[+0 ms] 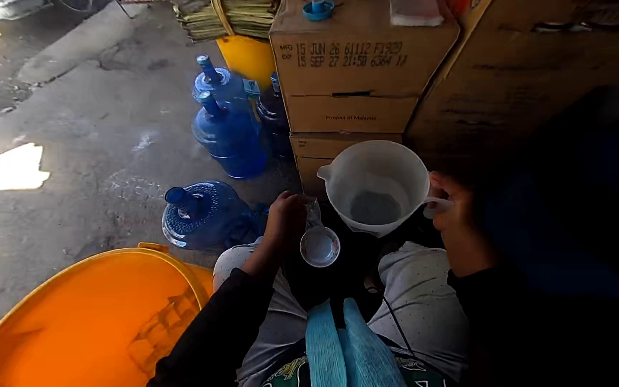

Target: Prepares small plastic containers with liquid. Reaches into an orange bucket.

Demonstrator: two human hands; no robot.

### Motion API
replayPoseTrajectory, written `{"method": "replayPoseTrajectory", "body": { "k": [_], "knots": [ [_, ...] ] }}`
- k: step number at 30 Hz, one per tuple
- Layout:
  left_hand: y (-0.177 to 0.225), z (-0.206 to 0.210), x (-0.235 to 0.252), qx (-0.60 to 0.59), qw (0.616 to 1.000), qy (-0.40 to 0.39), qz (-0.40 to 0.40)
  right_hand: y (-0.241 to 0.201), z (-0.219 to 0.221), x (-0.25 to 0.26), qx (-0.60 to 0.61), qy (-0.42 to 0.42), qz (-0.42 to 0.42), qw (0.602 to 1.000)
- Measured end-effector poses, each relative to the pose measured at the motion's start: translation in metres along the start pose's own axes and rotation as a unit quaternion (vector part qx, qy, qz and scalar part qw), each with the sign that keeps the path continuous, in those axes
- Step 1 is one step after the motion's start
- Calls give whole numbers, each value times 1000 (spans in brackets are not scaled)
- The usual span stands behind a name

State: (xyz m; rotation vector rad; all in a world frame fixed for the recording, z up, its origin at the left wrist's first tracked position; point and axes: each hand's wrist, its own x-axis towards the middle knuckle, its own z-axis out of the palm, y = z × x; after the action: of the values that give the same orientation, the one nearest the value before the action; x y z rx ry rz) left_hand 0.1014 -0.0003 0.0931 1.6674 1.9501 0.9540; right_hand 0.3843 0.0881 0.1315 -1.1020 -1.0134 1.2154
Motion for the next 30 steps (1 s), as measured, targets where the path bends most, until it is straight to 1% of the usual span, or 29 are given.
{"method": "replayPoseTrajectory", "body": {
  "k": [3, 7, 11, 15, 18, 21, 26, 30],
  "knots": [
    [6, -1, 1, 16, 1000, -1, 12, -27, -3, 5, -63, -38, -21, 997],
    [20, -1, 1, 12, 1000, -10, -1, -51, -3, 4, -122, -63, -12, 990],
    [30, 7, -3, 24, 999, 5, 31, -53, -7, 10, -150, -94, -25, 984],
    [40, 10, -3, 33, 999, -8, 20, -52, -8, 15, -181, -106, -20, 978],
    [40, 12, -2, 29, 999, 2, 24, -52, -7, 18, -208, -103, 0, 973],
    [44, 11, 0, 17, 1000, -2, 8, -56, -5, 21, -242, -111, 18, 964],
    [49, 7, 2, 10, 999, -30, -38, -69, 3, 24, -305, -129, 37, 943],
    [49, 6, 3, -10, 997, -51, -63, -82, 7, 25, -341, -150, 33, 927]
  ]
}}
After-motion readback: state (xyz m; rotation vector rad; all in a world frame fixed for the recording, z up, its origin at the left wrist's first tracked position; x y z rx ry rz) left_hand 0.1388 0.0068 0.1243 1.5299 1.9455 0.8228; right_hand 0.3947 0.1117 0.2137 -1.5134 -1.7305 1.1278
